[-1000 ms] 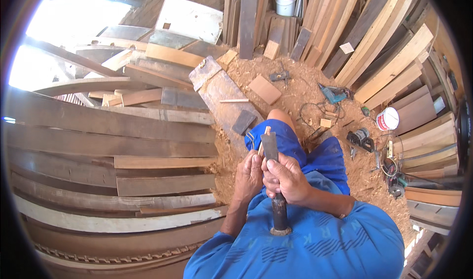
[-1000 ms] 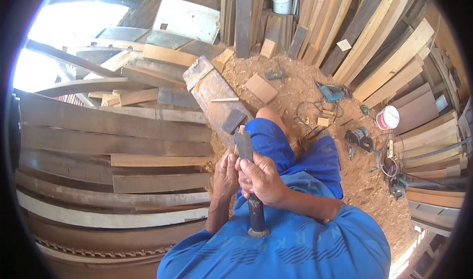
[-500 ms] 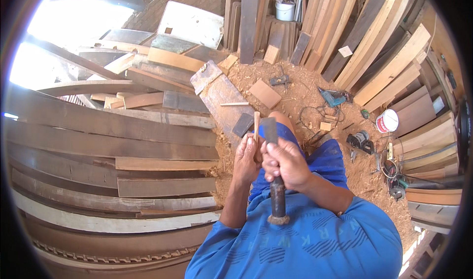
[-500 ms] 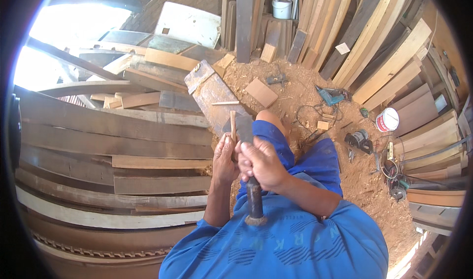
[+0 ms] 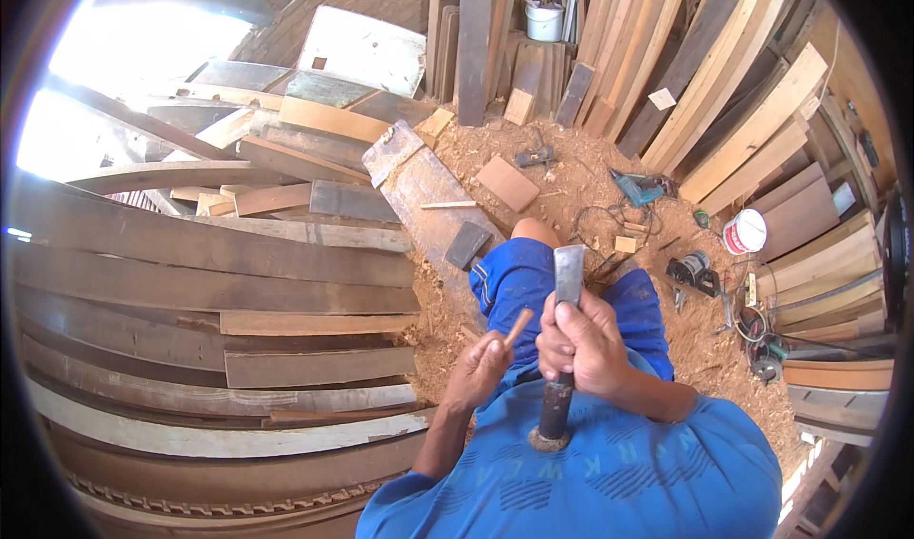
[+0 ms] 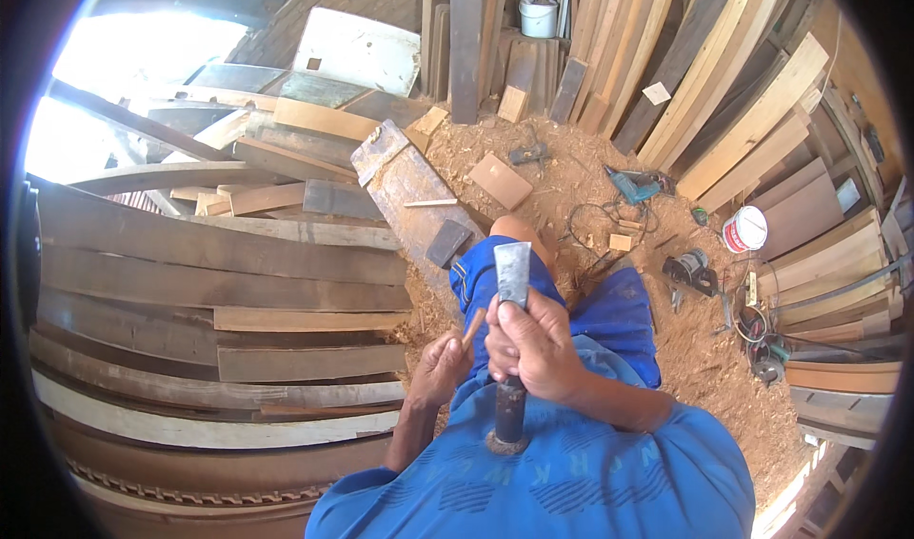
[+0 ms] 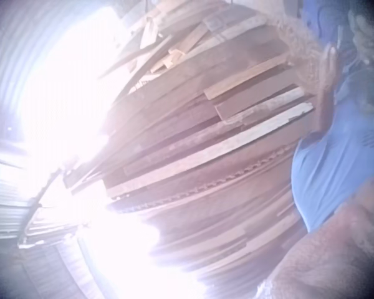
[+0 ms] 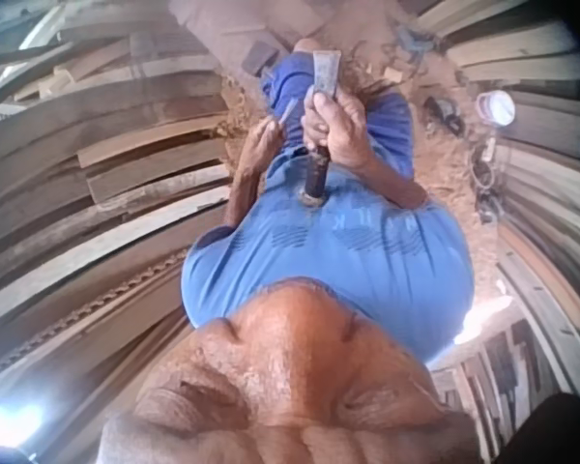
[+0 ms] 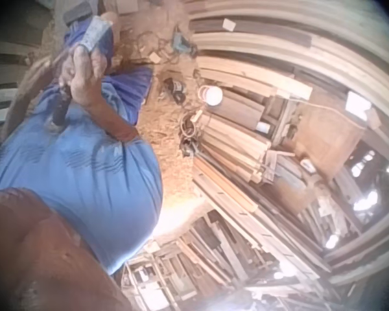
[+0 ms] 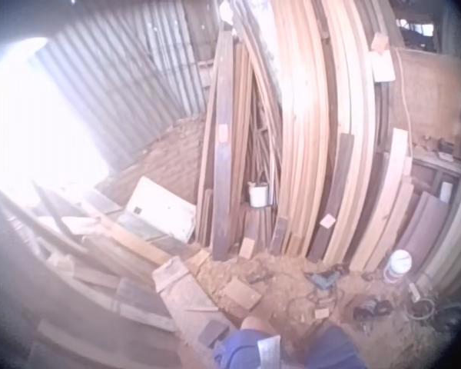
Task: The person carves a small wooden rod using a metal blade, shaving thin strips from the end of the wood while holding it against a larger wooden block.
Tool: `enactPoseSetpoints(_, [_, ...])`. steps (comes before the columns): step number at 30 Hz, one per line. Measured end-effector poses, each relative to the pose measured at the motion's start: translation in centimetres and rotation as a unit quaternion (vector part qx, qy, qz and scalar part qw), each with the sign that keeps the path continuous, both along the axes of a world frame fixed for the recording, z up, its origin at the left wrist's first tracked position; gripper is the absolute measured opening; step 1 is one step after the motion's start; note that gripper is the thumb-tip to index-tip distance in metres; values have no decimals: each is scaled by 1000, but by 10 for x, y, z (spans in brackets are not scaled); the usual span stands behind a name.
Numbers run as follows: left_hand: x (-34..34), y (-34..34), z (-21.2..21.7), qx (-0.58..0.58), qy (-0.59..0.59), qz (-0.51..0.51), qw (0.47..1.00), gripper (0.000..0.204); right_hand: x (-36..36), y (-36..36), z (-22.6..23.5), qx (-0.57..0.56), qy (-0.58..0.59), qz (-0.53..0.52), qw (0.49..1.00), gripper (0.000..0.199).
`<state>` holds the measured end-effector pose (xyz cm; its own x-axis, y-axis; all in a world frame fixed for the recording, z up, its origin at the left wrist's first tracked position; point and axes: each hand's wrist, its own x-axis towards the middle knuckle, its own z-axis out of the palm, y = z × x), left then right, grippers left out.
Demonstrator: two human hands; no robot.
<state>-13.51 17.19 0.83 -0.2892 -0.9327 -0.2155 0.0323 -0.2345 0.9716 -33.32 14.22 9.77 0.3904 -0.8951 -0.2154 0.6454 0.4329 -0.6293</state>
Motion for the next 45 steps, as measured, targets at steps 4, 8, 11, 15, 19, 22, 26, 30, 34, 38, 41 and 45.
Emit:
enactPoseSetpoints(4, [-3,-14,-3,81,88,172,978,38,4,-20,-13,35,43,-7,998,20])
enactPoseSetpoints(8, [-21,-54,8,54,221,186,956,31,27,-28,-15,39,13,39,998,20])
enactPoseSetpoints(11, [-29,-66,24,68,236,167,955,27,36,-26,-21,26,12,69,997,20])
enactPoseSetpoints(15, [-22,-67,25,0,88,137,987,26,40,-17,-25,63,8,111,992,21])
enactPoseSetpoints(19, [-15,-57,27,-135,-98,107,980,27,36,-7,-20,58,1,126,990,23])
enactPoseSetpoints(22, [-20,-44,34,-156,-122,109,974,24,31,0,-19,49,9,111,993,23])
enactPoseSetpoints(26, [-28,-35,27,-148,-112,126,975,21,27,0,-20,34,18,102,994,24])
enactPoseSetpoints(30, [-24,-20,22,-132,-148,87,976,17,18,1,-22,48,43,38,997,22])
enactPoseSetpoints(34, [-19,53,-7,-1,-196,34,980,24,-30,-10,10,-10,36,-44,998,21])
enactPoseSetpoints(38, [-18,-11,-5,53,-7,105,993,29,-16,-29,-26,104,-7,-37,994,19])
enactPoseSetpoints(41, [-14,-52,-16,32,122,144,982,31,23,-35,-25,92,-7,37,995,19])
enactPoseSetpoints(45, [-22,-70,20,-34,-10,162,986,31,41,-21,-24,67,-8,124,990,20])
